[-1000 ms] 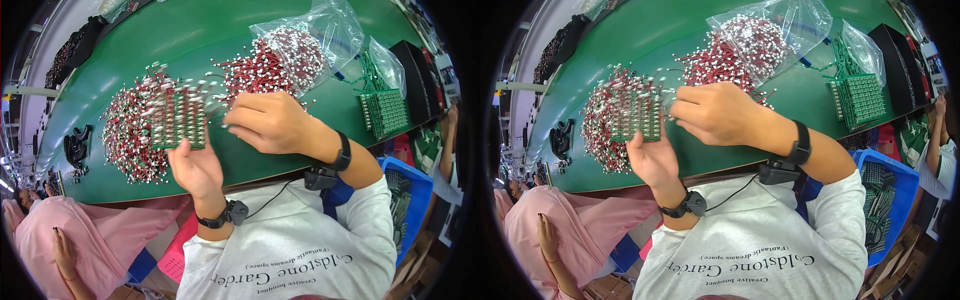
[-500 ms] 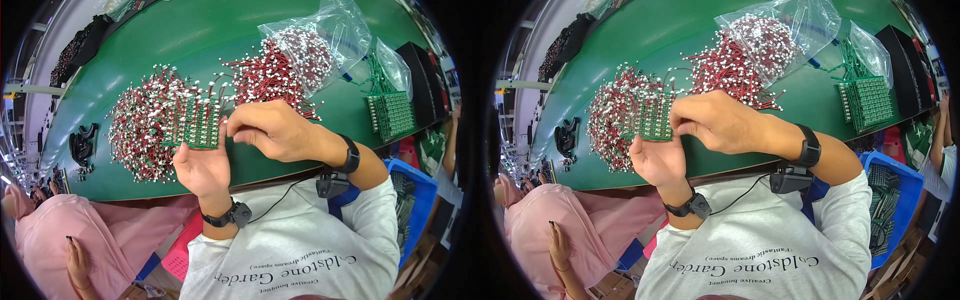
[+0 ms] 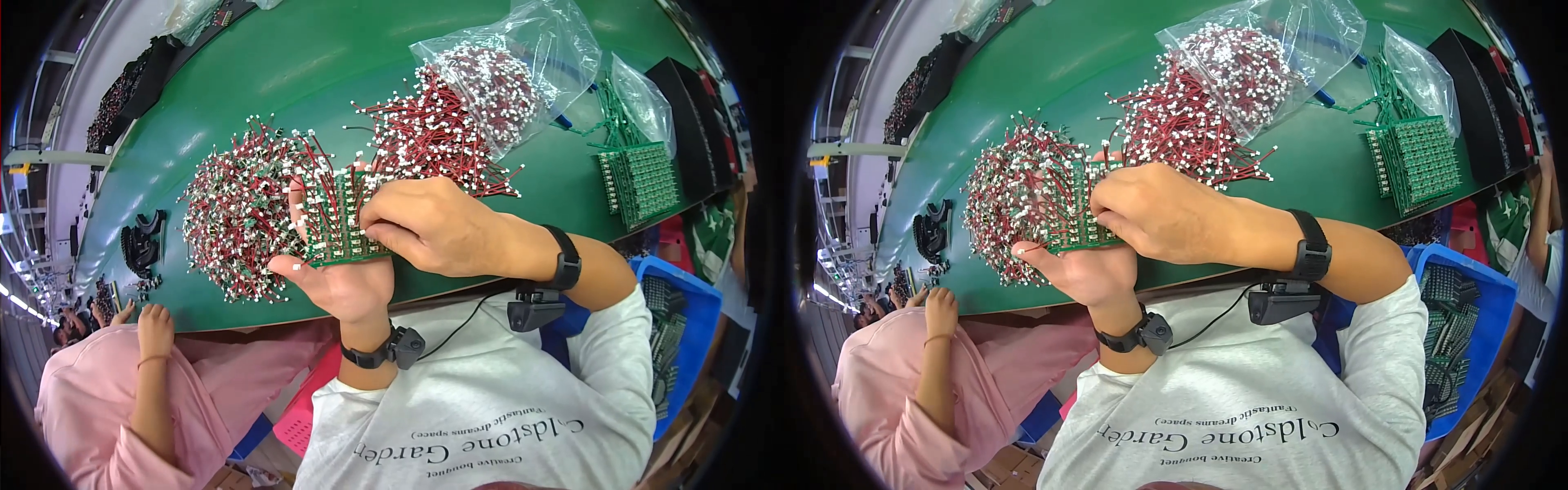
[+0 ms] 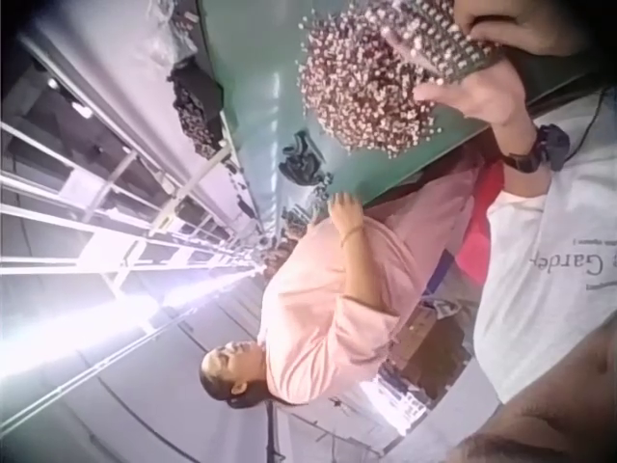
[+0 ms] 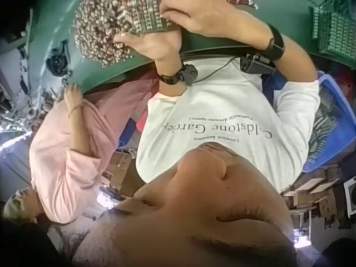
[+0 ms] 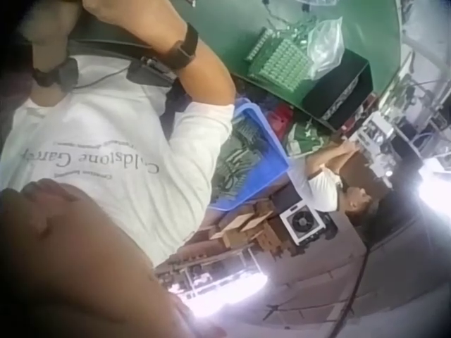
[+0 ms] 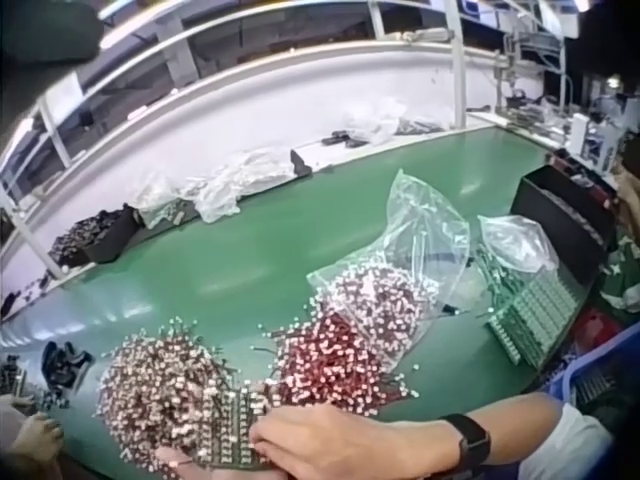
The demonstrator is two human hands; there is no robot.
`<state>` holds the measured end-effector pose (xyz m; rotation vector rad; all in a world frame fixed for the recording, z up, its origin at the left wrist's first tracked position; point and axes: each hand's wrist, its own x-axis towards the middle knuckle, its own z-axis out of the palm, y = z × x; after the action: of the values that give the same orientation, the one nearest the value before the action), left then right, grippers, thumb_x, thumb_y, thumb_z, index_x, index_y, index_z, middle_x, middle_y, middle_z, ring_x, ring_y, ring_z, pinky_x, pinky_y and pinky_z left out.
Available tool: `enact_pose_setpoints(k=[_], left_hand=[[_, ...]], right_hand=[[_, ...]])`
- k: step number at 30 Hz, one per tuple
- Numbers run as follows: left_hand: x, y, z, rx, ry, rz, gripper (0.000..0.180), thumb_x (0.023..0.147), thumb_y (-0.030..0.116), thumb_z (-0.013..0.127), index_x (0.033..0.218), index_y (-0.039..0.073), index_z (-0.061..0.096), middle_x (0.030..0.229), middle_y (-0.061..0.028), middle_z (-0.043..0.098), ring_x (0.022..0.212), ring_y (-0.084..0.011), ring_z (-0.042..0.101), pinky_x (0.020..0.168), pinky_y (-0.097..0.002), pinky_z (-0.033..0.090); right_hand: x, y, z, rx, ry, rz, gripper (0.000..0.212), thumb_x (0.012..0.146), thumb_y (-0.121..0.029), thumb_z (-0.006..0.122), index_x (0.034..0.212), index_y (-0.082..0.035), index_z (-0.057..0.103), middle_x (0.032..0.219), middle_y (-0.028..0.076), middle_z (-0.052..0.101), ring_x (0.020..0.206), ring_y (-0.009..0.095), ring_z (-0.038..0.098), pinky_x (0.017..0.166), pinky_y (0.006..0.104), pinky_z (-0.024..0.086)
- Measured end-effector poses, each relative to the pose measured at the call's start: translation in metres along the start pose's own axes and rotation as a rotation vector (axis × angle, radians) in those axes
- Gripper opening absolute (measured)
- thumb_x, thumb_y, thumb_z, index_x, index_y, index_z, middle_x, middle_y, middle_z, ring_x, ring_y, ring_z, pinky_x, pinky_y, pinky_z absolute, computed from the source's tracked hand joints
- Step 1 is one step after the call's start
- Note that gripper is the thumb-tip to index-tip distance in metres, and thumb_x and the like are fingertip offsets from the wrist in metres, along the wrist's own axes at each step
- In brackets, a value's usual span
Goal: Manually inserting small electronic components into holes on green printed circuit boards at a factory assembly station.
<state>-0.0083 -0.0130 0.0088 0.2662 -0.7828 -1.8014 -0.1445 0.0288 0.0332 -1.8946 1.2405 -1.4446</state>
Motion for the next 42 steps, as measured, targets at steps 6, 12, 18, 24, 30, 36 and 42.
enact_pose_setpoints(k=[6,12,18,24,30,36,42], left_hand=[[-0.002,-0.002,-0.004,-0.059,-0.051,0.029,0.096,0.093,0.076,0.026,0.156,0.005,0.016,0.148,-0.0184,0.041,0.131,-0.0339,0.045,0.113,-0.0483,0.032],[-0.004,0.0,0.01,0.244,0.049,0.009,0.096,0.093,0.077,0.025,0.155,0.003,0.018,0.144,-0.0213,0.046,0.129,-0.0319,0.047,0.111,-0.0463,0.033],[-0.004,0.0,0.013,0.248,0.061,-0.006,0.096,0.094,0.075,0.025,0.155,0.002,0.018,0.142,-0.0206,0.048,0.127,-0.03,0.049,0.111,-0.0437,0.033],[-0.008,0.0,0.011,0.32,0.024,-0.054,0.092,0.097,0.071,0.028,0.156,0.001,0.014,0.141,-0.0174,0.048,0.125,-0.0268,0.049,0.109,-0.0412,0.034],[-0.009,0.002,0.008,0.247,0.006,-0.053,0.092,0.097,0.07,0.03,0.156,0.002,0.01,0.143,-0.0152,0.046,0.126,-0.0255,0.049,0.109,-0.04,0.033],[-0.015,0.004,0.007,0.361,0.016,-0.074,0.093,0.096,0.07,0.032,0.156,0.003,0.011,0.145,-0.0145,0.043,0.129,-0.0259,0.046,0.11,-0.0403,0.031],[-0.001,0.02,-0.017,0.061,0.071,0.022,0.084,0.097,0.065,0.031,0.153,0.002,0.025,0.138,-0.0218,0.051,0.125,-0.0311,0.052,0.099,-0.0455,0.045]], right_hand=[[-0.003,-0.001,0.004,-0.09,0.041,-0.049,0.014,0.08,-0.002,0.067,0.092,0.002,0.061,0.08,0.013,0.061,0.072,0.032,0.063,0.064,0.0407,0.052],[-0.005,-0.003,0.004,-0.108,0.048,-0.023,0.012,0.079,-0.001,0.067,0.088,0.001,0.06,0.079,0.013,0.061,0.07,0.031,0.063,0.061,0.0388,0.052],[-0.008,-0.001,0.006,-0.189,0.025,-0.013,0.013,0.078,-0.002,0.068,0.087,0.001,0.06,0.078,0.012,0.06,0.069,0.029,0.063,0.06,0.038,0.053],[-0.008,0.003,0.003,-0.413,-0.044,-0.281,0.013,0.079,-0.004,0.067,0.089,0.0,0.059,0.078,0.009,0.058,0.068,0.027,0.064,0.058,0.0371,0.054],[-0.007,0.002,0.009,-0.442,0.047,-0.184,0.016,0.076,-0.007,0.063,0.09,0.0,0.058,0.08,0.01,0.06,0.072,0.026,0.065,0.06,0.0356,0.055],[-0.006,0.002,0.012,-0.431,-0.031,-0.226,0.016,0.077,-0.009,0.063,0.092,-0.004,0.059,0.076,0.006,0.058,0.065,0.024,0.062,0.054,0.0359,0.052],[0.009,0.009,-0.022,-0.406,0.095,-0.31,0.02,0.076,-0.01,0.073,0.096,-0.008,0.069,0.068,0.006,0.054,0.062,0.025,0.058,0.053,0.0364,0.048]])
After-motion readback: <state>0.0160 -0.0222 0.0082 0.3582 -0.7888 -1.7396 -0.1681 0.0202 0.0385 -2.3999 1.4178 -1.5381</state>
